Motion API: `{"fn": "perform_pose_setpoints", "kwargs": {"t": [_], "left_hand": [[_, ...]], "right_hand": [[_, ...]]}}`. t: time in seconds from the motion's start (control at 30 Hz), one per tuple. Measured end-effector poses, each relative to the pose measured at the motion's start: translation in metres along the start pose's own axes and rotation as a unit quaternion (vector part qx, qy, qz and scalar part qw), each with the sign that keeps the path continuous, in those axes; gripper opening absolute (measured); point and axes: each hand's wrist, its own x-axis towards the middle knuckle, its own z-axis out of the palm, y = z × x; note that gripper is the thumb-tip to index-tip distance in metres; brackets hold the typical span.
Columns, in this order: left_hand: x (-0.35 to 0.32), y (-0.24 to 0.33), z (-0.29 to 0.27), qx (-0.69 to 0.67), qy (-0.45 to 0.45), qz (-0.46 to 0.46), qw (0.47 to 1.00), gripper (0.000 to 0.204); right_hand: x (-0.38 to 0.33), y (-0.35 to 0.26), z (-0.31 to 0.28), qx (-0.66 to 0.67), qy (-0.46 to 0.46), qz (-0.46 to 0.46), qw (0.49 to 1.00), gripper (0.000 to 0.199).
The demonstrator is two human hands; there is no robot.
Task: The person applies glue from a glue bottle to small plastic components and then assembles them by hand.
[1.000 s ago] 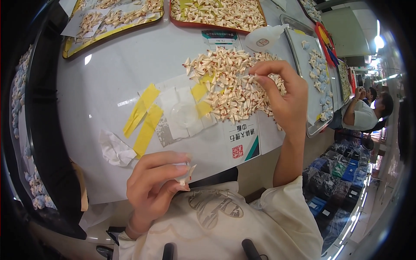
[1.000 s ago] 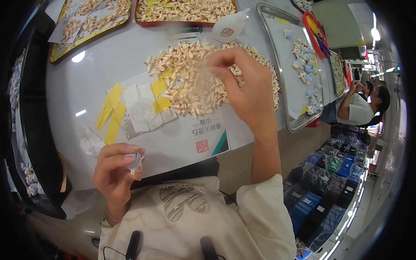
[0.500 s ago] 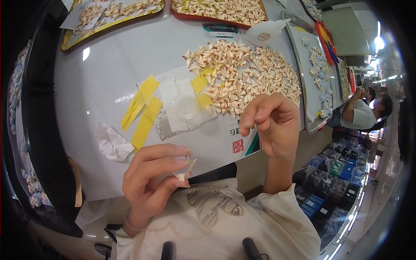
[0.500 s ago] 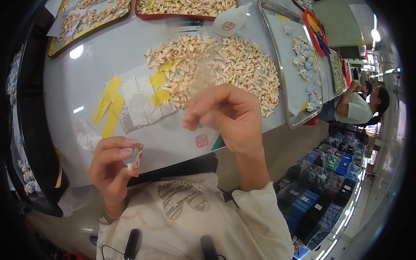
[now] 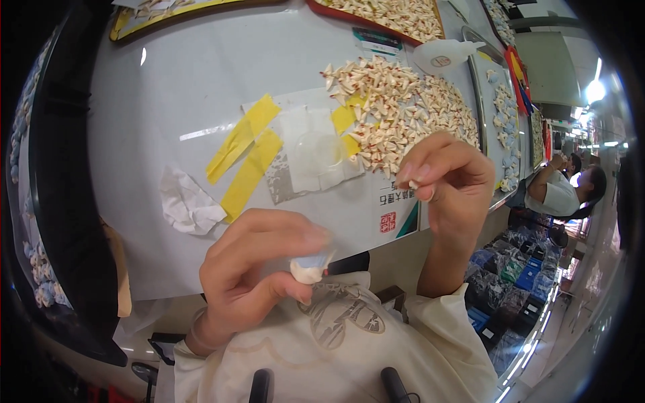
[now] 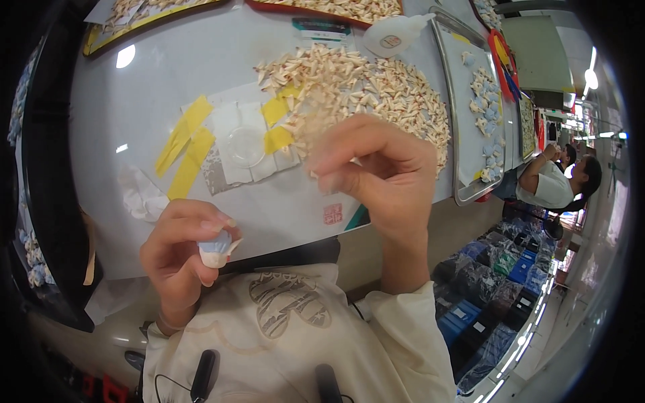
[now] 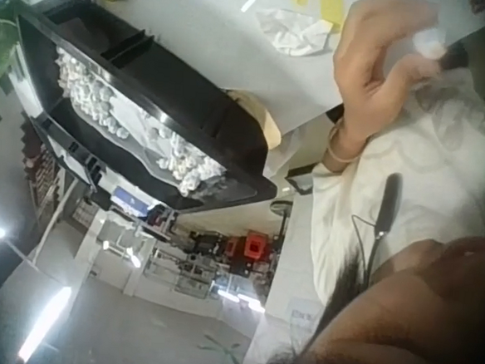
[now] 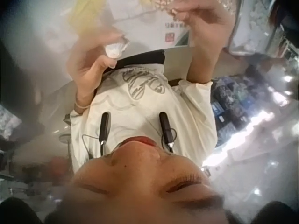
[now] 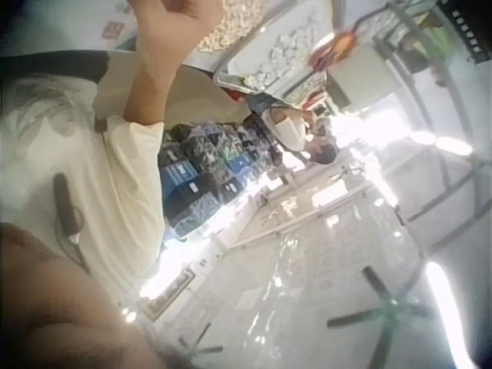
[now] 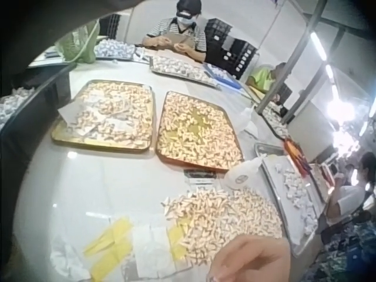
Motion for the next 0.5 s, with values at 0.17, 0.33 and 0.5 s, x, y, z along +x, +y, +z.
{"fn": "perform_pose_setpoints", "kwargs": {"t": [0.17,0.33,0.5], "left_hand": [[0.001,0.003,0.003,-0.043,0.011,-0.032,0.999,0.038],[0.002,0.0,-0.006,-0.072,-0.025,-0.026,0.997,0.04],[0.004,0.0,-0.009,-0.047,-0.037,-0.024,0.998,0.041]], "right_hand": [[0.023,-0.011,0.02,-0.277,-0.035,-0.04,0.959,0.013],[0.044,-0.01,0.036,-0.41,-0.126,-0.087,0.899,0.021],[0.05,-0.012,0.044,-0.586,-0.131,-0.151,0.785,0.022]]}}
